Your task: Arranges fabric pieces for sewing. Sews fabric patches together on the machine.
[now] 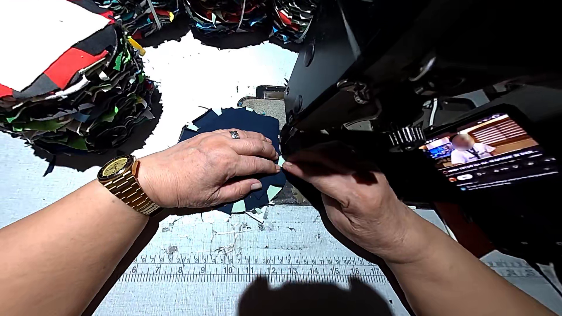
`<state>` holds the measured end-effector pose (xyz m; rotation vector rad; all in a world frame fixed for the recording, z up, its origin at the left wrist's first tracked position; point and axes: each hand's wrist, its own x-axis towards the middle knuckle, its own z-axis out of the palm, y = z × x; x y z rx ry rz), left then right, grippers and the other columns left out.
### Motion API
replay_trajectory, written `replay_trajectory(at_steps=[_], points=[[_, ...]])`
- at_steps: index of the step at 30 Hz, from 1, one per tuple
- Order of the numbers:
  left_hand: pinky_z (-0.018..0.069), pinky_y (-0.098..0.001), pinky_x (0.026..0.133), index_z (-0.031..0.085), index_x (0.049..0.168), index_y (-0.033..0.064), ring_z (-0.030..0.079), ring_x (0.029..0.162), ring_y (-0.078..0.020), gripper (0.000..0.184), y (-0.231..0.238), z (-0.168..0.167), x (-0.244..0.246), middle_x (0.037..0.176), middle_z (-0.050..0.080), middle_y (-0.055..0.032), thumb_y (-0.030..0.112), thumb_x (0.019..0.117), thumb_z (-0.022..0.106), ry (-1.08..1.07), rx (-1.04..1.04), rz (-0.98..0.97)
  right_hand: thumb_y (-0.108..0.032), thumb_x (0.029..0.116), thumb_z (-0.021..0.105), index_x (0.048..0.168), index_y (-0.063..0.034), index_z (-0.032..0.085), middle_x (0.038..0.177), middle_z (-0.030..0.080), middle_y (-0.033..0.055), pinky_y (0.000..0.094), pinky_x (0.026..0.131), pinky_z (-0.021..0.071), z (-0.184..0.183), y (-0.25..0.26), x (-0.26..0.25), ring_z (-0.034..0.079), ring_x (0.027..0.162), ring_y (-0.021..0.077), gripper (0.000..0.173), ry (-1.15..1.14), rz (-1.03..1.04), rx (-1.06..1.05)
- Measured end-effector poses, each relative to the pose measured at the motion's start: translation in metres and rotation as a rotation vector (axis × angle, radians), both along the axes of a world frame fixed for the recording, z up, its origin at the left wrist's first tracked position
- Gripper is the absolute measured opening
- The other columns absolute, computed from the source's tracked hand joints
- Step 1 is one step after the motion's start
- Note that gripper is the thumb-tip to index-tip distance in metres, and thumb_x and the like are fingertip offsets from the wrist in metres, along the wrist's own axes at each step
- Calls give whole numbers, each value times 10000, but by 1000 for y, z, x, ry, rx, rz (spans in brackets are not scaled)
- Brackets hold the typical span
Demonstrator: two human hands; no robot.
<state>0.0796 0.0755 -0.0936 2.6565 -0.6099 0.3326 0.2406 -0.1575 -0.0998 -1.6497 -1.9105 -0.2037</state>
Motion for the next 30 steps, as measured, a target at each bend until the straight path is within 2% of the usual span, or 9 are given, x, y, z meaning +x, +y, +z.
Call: replay_trajectory(at_steps=[7,12,16,22,25,28,30], points=[[383,-387,1205,702,1314,137,487,1423,-191,392,0,-1,2,1430,617,-48,326,1063,466,-1,-15,66,-8,1001,529,1151,-27,760,1155,719,136,408,978,517,-2,1,3,658,1127,256,276,-31,-14,2],[373,-395,1212,703,1313,141,482,1430,-205,393,-2,-2,1,1432,617,-55,332,1062,467,-6,-16,87,16,987,502,1186,-42,755,1188,709,138,378,1039,498,-1,1,-5,636,1173,258,327,-13,5,-24],[372,-397,1211,702,1316,139,486,1428,-212,401,-3,-2,1,1429,620,-57,334,1062,462,-13,-4,95,20,977,504,1183,-43,756,1180,709,139,376,1011,508,-1,2,-6,641,1152,268,332,-61,-11,-58],[336,-409,1229,647,1396,144,440,1464,-218,473,-6,-1,0,1483,576,-58,362,1068,387,21,30,143,8,995,494,1191,-41,749,1180,710,121,396,1002,505,-2,2,-2,637,1156,266,325,-75,-30,-53],[291,-469,1249,606,1445,159,384,1502,-252,473,-3,1,-3,1524,543,-54,294,1057,372,-5,45,95,9,999,513,1170,-29,756,1156,713,127,393,1001,507,0,2,-1,643,1140,253,299,-32,-19,-4],[246,-573,1252,676,1345,112,392,1496,-292,431,2,6,-3,1480,584,-56,194,1020,405,-96,34,52,19,986,514,1166,-34,761,1154,715,136,383,1020,505,0,3,-4,642,1151,258,310,-4,-4,7],[266,-554,1249,722,1264,105,428,1473,-285,396,5,5,-2,1422,632,-39,175,1014,424,-81,33,4,10,983,516,1153,-39,763,1144,714,133,381,991,517,-2,3,-4,645,1137,257,304,-18,9,-24]])
